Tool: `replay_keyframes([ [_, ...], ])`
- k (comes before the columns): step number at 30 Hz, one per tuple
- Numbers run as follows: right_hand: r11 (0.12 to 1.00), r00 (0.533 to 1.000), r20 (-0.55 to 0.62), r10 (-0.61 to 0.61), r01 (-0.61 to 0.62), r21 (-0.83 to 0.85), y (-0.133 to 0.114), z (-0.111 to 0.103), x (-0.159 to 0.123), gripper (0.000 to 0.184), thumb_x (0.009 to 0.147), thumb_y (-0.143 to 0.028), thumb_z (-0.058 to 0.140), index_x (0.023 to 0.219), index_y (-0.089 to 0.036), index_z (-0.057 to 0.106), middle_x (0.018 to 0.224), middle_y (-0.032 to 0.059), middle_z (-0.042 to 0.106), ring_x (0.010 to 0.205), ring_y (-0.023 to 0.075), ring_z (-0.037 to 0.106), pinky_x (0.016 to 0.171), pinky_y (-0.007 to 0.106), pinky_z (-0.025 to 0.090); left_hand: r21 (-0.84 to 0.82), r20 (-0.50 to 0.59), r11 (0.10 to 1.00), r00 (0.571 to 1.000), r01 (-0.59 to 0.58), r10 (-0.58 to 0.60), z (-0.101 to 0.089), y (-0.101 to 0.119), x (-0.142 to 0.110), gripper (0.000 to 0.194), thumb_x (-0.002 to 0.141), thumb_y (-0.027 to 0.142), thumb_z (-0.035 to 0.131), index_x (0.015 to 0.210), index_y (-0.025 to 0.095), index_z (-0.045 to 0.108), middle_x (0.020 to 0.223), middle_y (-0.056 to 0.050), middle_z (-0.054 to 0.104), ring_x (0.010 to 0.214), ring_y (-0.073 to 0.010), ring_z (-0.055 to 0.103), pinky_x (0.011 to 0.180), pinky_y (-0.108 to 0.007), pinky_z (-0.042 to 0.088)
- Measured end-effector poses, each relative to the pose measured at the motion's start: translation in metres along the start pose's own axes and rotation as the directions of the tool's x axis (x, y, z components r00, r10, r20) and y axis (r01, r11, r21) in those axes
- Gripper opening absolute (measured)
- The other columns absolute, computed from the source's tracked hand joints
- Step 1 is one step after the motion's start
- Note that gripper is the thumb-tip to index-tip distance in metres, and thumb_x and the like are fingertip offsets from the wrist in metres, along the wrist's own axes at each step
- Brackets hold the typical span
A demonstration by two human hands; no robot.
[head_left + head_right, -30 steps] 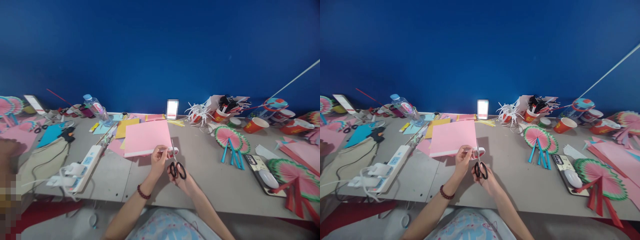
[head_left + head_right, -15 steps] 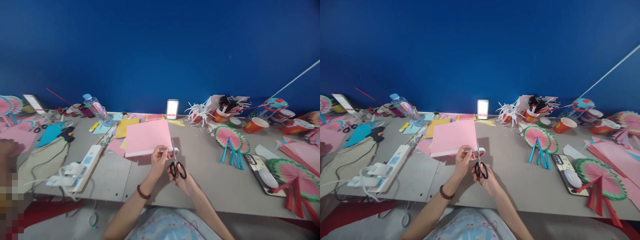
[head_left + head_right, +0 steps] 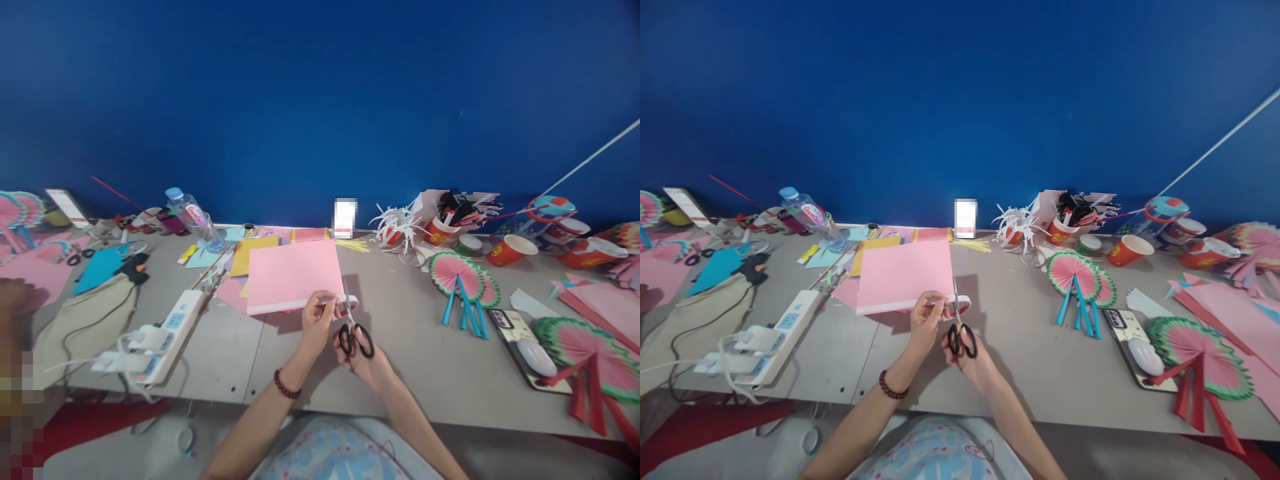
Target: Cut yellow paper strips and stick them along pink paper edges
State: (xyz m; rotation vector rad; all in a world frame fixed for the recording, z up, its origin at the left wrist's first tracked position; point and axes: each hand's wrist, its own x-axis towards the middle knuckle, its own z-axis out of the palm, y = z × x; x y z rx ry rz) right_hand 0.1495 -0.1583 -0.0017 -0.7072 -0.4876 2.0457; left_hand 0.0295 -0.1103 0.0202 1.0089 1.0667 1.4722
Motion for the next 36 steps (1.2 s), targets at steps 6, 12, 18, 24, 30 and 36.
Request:
replay_keyframes([
  [6, 1.000, 1.000, -0.013, -0.023, 0.023, -0.013, -0.0001, 0.0024, -0.0006, 0.038, 0.073, -0.054, 0.072, 0.078, -0.018, 0.059, 0.076, 0.0030, 0.062, 0.056, 0.0092, 0.047, 0.050, 0.022, 0.031, -0.006, 0.009, 1.000, 1.000, 0.003, -0.003, -0.0002, 0.0014, -0.0012, 0.024, 0.080, 0.041, 0.064, 0.084, 0.018, 0.058, 0.061, 0.003, 0.058, 0.053, -0.0084, 0.053, 0.052, -0.020, 0.041],
  [12, 1.000, 1.000, -0.026, -0.018, 0.018, 0.011, 0.0003, 0.0049, -0.0013, 0.039, 0.070, -0.054, 0.073, 0.079, -0.018, 0.059, 0.075, 0.0022, 0.062, 0.057, 0.0089, 0.048, 0.052, 0.022, 0.033, 0.014, -0.005, 1.000, 1.000, 0.008, -0.008, 0.0005, 0.0020, -0.0019, 0.028, 0.079, 0.044, 0.065, 0.082, 0.018, 0.059, 0.058, 0.003, 0.057, 0.052, -0.0090, 0.052, 0.052, -0.020, 0.041],
  [18, 0.999, 0.999, -0.003, -0.049, 0.049, -0.010, 0.0020, 0.0031, -0.0001, 0.039, 0.074, -0.055, 0.070, 0.079, -0.018, 0.058, 0.075, 0.0025, 0.062, 0.056, 0.0086, 0.046, 0.050, 0.022, 0.031, 0.007, -0.011, 1.000, 1.000, 0.013, -0.013, 0.0004, 0.0014, -0.0020, 0.029, 0.078, 0.045, 0.065, 0.083, 0.018, 0.059, 0.059, 0.003, 0.058, 0.052, -0.0089, 0.052, 0.051, -0.020, 0.041],
  [24, 0.999, 0.999, 0.003, -0.042, 0.042, -0.010, 0.0012, 0.0030, -0.0010, 0.038, 0.075, -0.055, 0.069, 0.080, -0.019, 0.058, 0.076, 0.0021, 0.061, 0.056, 0.0087, 0.047, 0.050, 0.022, 0.032, 0.005, -0.003, 1.000, 1.000, 0.006, -0.006, 0.0008, 0.0025, -0.0021, 0.027, 0.078, 0.044, 0.065, 0.082, 0.018, 0.058, 0.058, 0.003, 0.057, 0.052, -0.0088, 0.052, 0.051, -0.020, 0.041],
  [30, 0.999, 0.999, 0.018, -0.043, 0.043, -0.001, 0.0021, 0.0029, -0.0006, 0.036, 0.076, -0.053, 0.069, 0.080, -0.018, 0.058, 0.076, 0.0024, 0.061, 0.056, 0.0087, 0.047, 0.050, 0.022, 0.033, 0.014, -0.002, 1.000, 1.000, -0.001, 0.001, 0.0002, 0.0017, -0.0026, 0.025, 0.081, 0.043, 0.064, 0.084, 0.018, 0.058, 0.059, 0.003, 0.058, 0.053, -0.0089, 0.052, 0.053, -0.020, 0.042],
  [36, 0.999, 0.998, 0.030, -0.052, 0.051, 0.008, 0.0020, 0.0028, -0.0010, 0.036, 0.076, -0.053, 0.069, 0.079, -0.018, 0.059, 0.076, 0.0024, 0.061, 0.056, 0.0083, 0.046, 0.049, 0.022, 0.032, 0.023, 0.007, 1.000, 1.000, -0.005, 0.005, -0.0007, 0.0009, -0.0033, 0.024, 0.082, 0.041, 0.063, 0.084, 0.018, 0.058, 0.059, 0.003, 0.057, 0.052, -0.0085, 0.052, 0.051, -0.020, 0.041],
])
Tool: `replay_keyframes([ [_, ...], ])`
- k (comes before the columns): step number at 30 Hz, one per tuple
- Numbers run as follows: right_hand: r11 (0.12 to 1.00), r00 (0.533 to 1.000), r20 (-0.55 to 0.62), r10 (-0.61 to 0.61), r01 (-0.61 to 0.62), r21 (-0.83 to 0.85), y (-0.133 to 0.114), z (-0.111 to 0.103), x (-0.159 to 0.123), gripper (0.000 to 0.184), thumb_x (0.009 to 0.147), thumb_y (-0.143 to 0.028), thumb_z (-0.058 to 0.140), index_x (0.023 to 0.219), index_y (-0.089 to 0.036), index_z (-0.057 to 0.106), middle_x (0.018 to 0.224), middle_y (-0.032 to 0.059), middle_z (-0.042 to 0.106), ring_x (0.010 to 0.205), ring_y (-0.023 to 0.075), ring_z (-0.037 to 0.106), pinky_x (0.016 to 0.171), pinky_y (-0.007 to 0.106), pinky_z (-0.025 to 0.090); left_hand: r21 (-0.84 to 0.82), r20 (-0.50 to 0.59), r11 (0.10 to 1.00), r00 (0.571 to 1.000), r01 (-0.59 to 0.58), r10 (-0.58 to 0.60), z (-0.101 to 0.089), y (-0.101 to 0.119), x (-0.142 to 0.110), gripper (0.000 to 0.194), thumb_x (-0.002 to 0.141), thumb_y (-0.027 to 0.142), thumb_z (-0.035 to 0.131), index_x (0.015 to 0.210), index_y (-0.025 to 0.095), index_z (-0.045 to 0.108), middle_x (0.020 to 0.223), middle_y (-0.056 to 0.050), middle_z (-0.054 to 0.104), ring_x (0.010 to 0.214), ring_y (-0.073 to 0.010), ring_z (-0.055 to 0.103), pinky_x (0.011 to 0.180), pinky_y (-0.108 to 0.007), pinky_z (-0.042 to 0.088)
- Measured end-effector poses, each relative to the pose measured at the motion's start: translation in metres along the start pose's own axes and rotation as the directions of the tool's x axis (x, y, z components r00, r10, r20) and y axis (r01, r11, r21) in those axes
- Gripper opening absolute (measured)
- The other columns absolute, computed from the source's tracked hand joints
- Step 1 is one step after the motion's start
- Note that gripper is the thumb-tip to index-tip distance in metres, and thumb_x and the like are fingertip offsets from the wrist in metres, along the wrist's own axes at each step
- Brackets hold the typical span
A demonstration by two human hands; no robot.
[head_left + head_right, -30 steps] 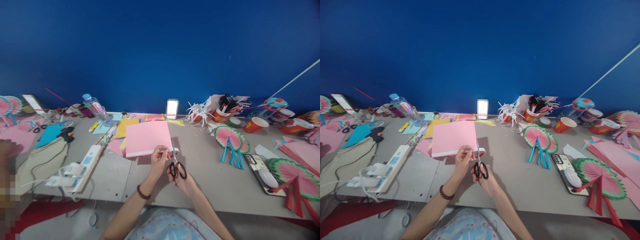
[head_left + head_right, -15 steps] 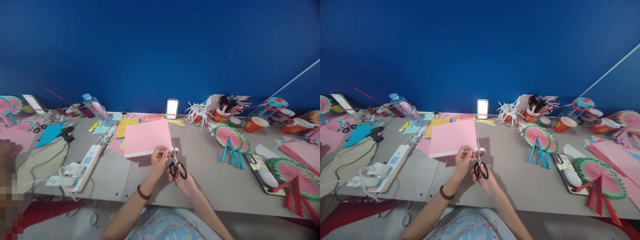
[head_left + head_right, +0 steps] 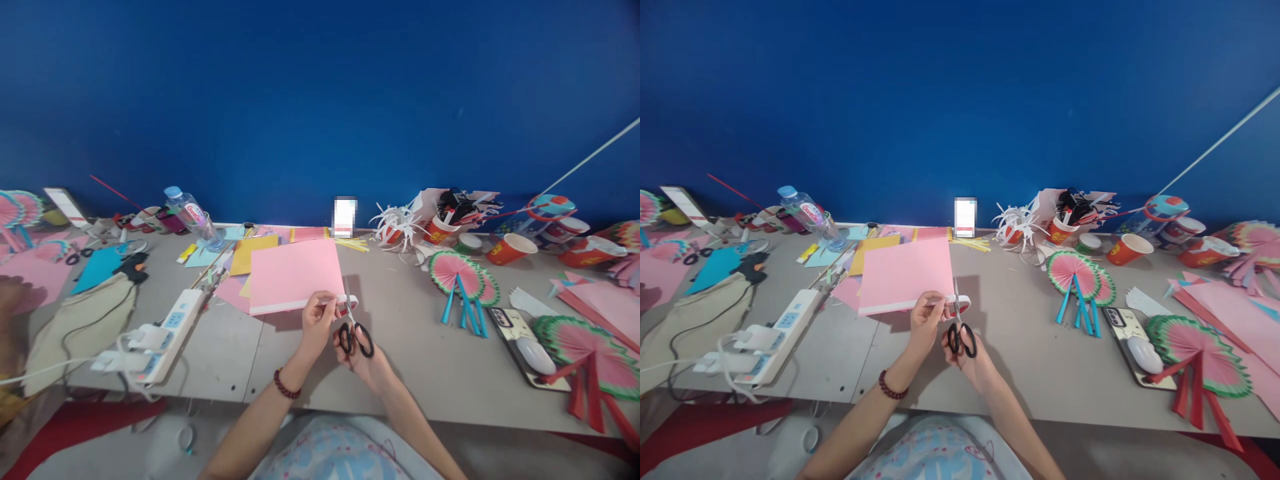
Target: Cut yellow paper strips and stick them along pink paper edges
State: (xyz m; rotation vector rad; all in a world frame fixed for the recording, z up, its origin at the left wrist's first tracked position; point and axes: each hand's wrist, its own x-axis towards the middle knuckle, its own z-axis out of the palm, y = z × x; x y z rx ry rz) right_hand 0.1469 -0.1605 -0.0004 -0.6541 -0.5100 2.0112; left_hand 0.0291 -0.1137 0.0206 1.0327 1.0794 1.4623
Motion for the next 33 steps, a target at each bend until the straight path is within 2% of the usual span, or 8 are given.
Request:
replay_keyframes([
  [6, 1.000, 1.000, -0.008, 0.013, -0.013, 0.008, 0.0004, -0.0013, -0.0003, 0.037, 0.076, -0.053, 0.069, 0.080, -0.018, 0.061, 0.076, 0.0020, 0.062, 0.056, 0.0074, 0.048, 0.051, 0.020, 0.034, -0.008, 0.013, 1.000, 1.000, 0.002, -0.002, 0.0000, -0.0012, 0.0006, 0.024, 0.082, 0.041, 0.062, 0.085, 0.017, 0.058, 0.063, 0.002, 0.060, 0.054, -0.0086, 0.053, 0.052, -0.020, 0.041],
  [33, 1.000, 1.000, 0.003, 0.007, -0.007, 0.002, 0.0005, 0.0002, 0.0004, 0.037, 0.077, -0.054, 0.068, 0.079, -0.017, 0.060, 0.077, 0.0019, 0.061, 0.056, 0.0068, 0.047, 0.050, 0.020, 0.033, -0.002, -0.005, 1.000, 1.000, 0.000, 0.000, 0.0008, 0.0019, 0.0000, 0.024, 0.080, 0.041, 0.064, 0.083, 0.018, 0.057, 0.056, 0.004, 0.055, 0.053, -0.0093, 0.052, 0.053, -0.020, 0.043],
])
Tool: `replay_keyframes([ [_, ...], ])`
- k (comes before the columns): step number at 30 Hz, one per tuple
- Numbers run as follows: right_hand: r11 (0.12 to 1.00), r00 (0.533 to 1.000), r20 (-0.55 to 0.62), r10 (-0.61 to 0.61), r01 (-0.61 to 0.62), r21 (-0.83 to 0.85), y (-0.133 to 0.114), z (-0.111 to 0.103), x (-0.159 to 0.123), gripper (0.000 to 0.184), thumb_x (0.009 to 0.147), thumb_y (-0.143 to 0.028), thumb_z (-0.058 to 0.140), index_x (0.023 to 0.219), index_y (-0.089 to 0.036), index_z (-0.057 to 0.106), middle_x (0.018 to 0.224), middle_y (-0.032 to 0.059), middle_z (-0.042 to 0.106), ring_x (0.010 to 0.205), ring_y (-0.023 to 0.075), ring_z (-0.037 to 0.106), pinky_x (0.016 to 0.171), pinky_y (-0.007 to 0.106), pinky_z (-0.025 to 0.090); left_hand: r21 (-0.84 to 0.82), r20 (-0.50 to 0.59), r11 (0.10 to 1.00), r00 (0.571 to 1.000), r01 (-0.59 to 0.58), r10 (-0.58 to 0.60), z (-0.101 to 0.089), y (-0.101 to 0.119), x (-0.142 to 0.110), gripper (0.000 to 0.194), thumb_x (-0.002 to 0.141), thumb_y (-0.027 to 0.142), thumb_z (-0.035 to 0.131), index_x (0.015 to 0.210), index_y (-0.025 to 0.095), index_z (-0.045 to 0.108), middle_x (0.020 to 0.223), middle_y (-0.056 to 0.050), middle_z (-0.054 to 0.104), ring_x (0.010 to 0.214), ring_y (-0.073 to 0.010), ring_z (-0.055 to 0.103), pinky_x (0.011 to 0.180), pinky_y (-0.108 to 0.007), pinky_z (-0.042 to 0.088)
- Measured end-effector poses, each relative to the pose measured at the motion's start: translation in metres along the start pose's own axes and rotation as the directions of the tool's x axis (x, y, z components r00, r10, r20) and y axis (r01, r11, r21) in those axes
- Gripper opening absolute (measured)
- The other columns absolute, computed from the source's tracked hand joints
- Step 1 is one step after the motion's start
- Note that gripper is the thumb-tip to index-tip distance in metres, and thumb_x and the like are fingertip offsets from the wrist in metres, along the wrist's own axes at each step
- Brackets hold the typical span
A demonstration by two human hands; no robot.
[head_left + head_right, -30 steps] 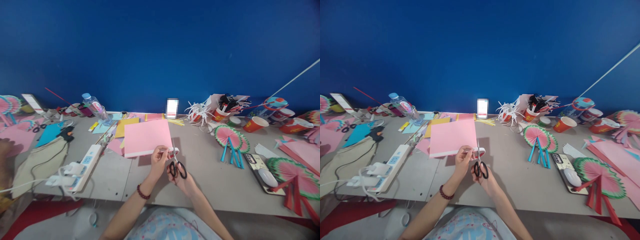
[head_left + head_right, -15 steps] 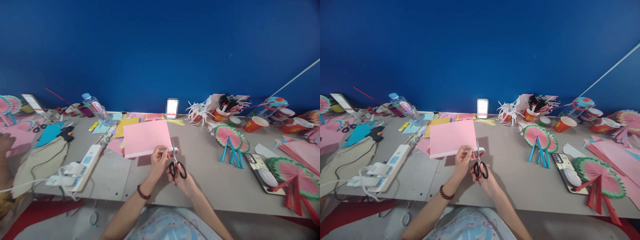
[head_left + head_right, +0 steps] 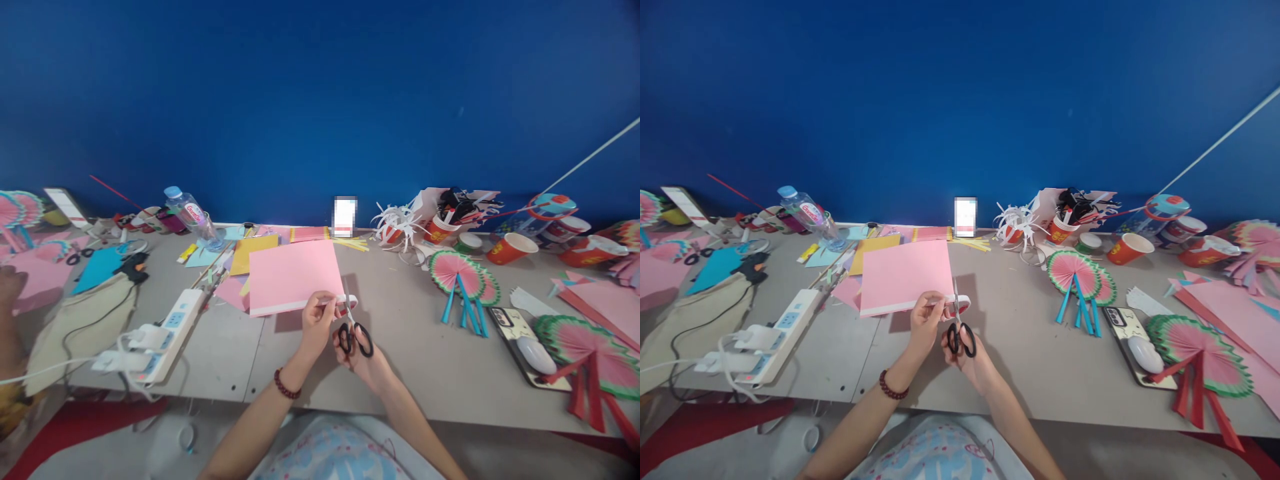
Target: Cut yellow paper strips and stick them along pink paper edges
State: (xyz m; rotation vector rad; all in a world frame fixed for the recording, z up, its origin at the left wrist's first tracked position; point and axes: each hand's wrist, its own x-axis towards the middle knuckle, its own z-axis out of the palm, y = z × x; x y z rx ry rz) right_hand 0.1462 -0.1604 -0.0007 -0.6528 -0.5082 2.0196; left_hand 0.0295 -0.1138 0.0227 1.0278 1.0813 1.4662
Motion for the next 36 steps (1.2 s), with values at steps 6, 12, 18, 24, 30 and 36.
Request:
replay_keyframes([
  [6, 1.000, 1.000, -0.011, 0.004, -0.004, 0.003, -0.0003, 0.0022, 0.0002, 0.039, 0.074, -0.055, 0.070, 0.078, -0.017, 0.059, 0.076, 0.0017, 0.061, 0.055, 0.0068, 0.047, 0.049, 0.020, 0.032, 0.011, -0.019, 1.000, 1.000, 0.004, -0.003, 0.0011, 0.0013, -0.0001, 0.027, 0.078, 0.044, 0.064, 0.082, 0.018, 0.058, 0.056, 0.003, 0.056, 0.052, -0.0098, 0.052, 0.052, -0.021, 0.042],
  [12, 1.000, 1.000, -0.019, -0.004, 0.004, -0.008, -0.0010, 0.0046, -0.0001, 0.040, 0.074, -0.055, 0.070, 0.078, -0.017, 0.058, 0.075, 0.0013, 0.061, 0.054, 0.0069, 0.047, 0.048, 0.021, 0.030, -0.012, -0.020, 1.000, 1.000, 0.008, -0.008, 0.0008, 0.0003, 0.0004, 0.025, 0.079, 0.042, 0.065, 0.082, 0.018, 0.058, 0.058, 0.003, 0.057, 0.052, -0.0091, 0.052, 0.053, -0.020, 0.041],
  [18, 1.000, 1.000, -0.014, -0.002, 0.002, -0.003, -0.0002, 0.0028, -0.0009, 0.039, 0.075, -0.054, 0.069, 0.078, -0.017, 0.057, 0.075, 0.0015, 0.061, 0.055, 0.0071, 0.047, 0.049, 0.020, 0.031, -0.016, -0.008, 1.000, 1.000, 0.006, -0.007, -0.0001, 0.0000, -0.0002, 0.024, 0.080, 0.041, 0.065, 0.083, 0.018, 0.057, 0.059, 0.003, 0.057, 0.054, -0.0093, 0.053, 0.054, -0.021, 0.041],
  [24, 1.000, 1.000, -0.021, 0.004, -0.004, -0.008, -0.0012, 0.0037, -0.0023, 0.039, 0.075, -0.055, 0.069, 0.079, -0.018, 0.058, 0.076, 0.0018, 0.061, 0.055, 0.0077, 0.046, 0.049, 0.021, 0.032, -0.001, 0.004, 1.000, 1.000, 0.017, -0.017, -0.0007, 0.0004, 0.0002, 0.025, 0.080, 0.042, 0.064, 0.083, 0.018, 0.058, 0.058, 0.004, 0.057, 0.053, -0.0094, 0.052, 0.053, -0.021, 0.041],
  [30, 1.000, 0.999, -0.040, 0.017, -0.017, -0.006, -0.0019, 0.0045, -0.0027, 0.040, 0.072, -0.056, 0.071, 0.077, -0.018, 0.060, 0.075, 0.0021, 0.061, 0.056, 0.0076, 0.046, 0.052, 0.021, 0.034, -0.003, -0.005, 1.000, 1.000, 0.006, -0.006, -0.0007, 0.0006, 0.0002, 0.023, 0.080, 0.040, 0.064, 0.083, 0.018, 0.057, 0.058, 0.003, 0.057, 0.052, -0.0089, 0.052, 0.053, -0.020, 0.041],
  [36, 1.000, 0.999, -0.044, 0.027, -0.027, 0.000, -0.0019, 0.0031, -0.0030, 0.039, 0.072, -0.054, 0.072, 0.077, -0.018, 0.060, 0.075, 0.0024, 0.061, 0.056, 0.0079, 0.047, 0.052, 0.021, 0.034, 0.004, 0.008, 1.000, 1.000, -0.006, 0.006, -0.0011, 0.0008, -0.0006, 0.023, 0.082, 0.040, 0.063, 0.083, 0.018, 0.057, 0.059, 0.003, 0.057, 0.053, -0.0091, 0.053, 0.053, -0.020, 0.042],
])
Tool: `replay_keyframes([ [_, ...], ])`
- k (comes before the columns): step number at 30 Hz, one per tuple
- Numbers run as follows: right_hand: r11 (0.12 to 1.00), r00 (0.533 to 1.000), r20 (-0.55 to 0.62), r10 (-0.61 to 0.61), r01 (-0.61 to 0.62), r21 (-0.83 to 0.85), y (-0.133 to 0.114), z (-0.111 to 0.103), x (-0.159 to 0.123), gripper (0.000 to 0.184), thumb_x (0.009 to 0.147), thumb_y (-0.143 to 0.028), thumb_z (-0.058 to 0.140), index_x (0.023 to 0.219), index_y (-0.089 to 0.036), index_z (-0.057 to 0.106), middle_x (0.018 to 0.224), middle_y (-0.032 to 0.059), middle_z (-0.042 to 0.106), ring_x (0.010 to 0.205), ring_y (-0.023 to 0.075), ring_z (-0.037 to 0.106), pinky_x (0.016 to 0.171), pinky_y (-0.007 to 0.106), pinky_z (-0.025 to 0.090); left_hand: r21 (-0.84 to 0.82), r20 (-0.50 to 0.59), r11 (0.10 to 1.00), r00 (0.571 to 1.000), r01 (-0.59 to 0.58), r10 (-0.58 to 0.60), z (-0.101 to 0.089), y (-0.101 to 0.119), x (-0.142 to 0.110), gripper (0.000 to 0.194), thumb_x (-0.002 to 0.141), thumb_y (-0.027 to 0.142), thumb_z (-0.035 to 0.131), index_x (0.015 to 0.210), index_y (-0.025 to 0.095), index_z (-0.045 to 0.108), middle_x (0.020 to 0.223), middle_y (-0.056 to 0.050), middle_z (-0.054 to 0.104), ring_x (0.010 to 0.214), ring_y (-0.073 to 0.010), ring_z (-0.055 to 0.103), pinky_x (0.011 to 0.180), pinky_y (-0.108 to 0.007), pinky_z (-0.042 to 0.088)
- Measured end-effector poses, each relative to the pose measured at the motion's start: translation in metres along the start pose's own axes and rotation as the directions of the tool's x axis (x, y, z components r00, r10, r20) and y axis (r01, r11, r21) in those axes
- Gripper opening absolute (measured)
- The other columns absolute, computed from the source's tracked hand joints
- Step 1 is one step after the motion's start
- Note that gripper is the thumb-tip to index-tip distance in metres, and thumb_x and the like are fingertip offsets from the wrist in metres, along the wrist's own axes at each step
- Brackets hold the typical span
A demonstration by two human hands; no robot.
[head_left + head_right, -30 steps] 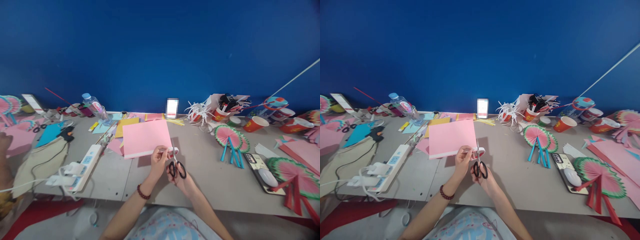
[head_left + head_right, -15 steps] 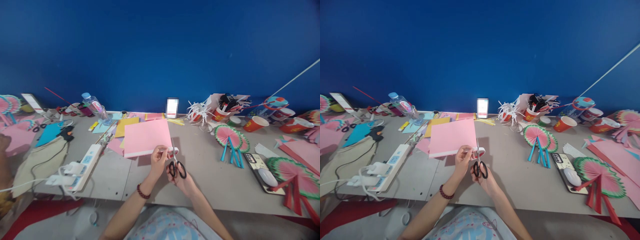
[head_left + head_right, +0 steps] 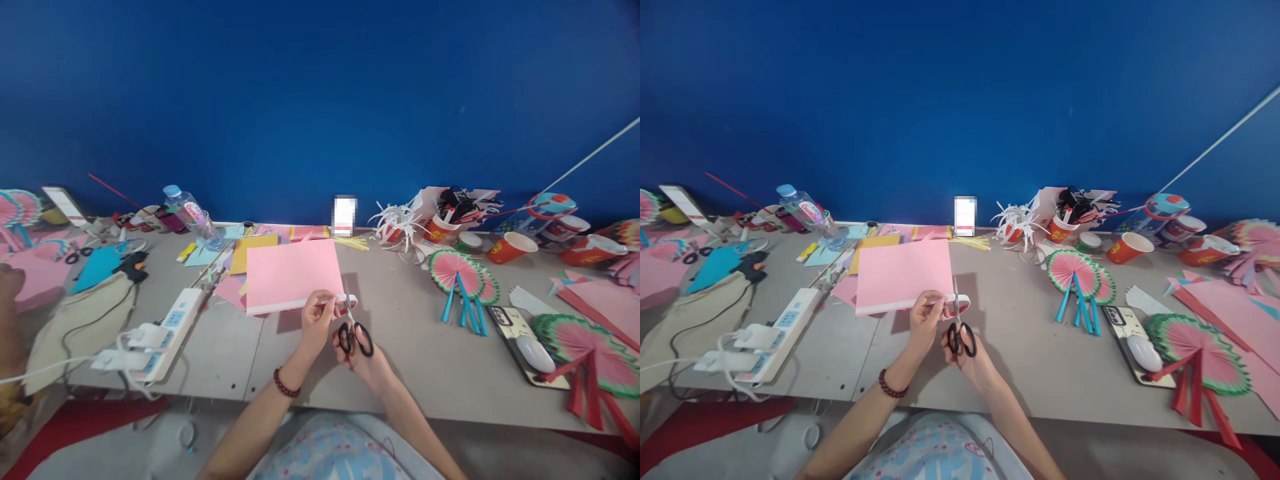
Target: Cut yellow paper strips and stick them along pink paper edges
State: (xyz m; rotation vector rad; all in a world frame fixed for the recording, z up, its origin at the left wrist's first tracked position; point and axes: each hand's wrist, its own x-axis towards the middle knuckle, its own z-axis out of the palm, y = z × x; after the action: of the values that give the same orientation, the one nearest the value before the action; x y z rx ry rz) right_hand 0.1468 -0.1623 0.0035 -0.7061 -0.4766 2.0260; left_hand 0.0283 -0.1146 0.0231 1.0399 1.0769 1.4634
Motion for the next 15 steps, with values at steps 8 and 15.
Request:
replay_keyframes([
  [8, 0.999, 1.000, -0.003, -0.026, 0.026, -0.020, -0.0009, 0.0023, -0.0002, 0.040, 0.072, -0.056, 0.071, 0.077, -0.017, 0.060, 0.074, 0.0027, 0.061, 0.054, 0.0085, 0.046, 0.049, 0.021, 0.031, -0.011, -0.001, 1.000, 1.000, 0.022, -0.022, 0.0011, 0.0013, -0.0006, 0.025, 0.080, 0.042, 0.064, 0.082, 0.018, 0.057, 0.060, 0.003, 0.058, 0.052, -0.0089, 0.052, 0.052, -0.020, 0.041],
  [15, 0.999, 0.999, -0.010, -0.030, 0.030, -0.015, 0.0029, -0.0023, 0.0007, 0.039, 0.073, -0.055, 0.071, 0.080, -0.018, 0.060, 0.076, 0.0028, 0.062, 0.055, 0.0092, 0.047, 0.050, 0.022, 0.033, -0.009, -0.017, 1.000, 1.000, 0.025, -0.025, 0.0023, 0.0025, -0.0007, 0.028, 0.078, 0.044, 0.066, 0.082, 0.018, 0.058, 0.059, 0.003, 0.058, 0.052, -0.0093, 0.052, 0.052, -0.021, 0.042],
])
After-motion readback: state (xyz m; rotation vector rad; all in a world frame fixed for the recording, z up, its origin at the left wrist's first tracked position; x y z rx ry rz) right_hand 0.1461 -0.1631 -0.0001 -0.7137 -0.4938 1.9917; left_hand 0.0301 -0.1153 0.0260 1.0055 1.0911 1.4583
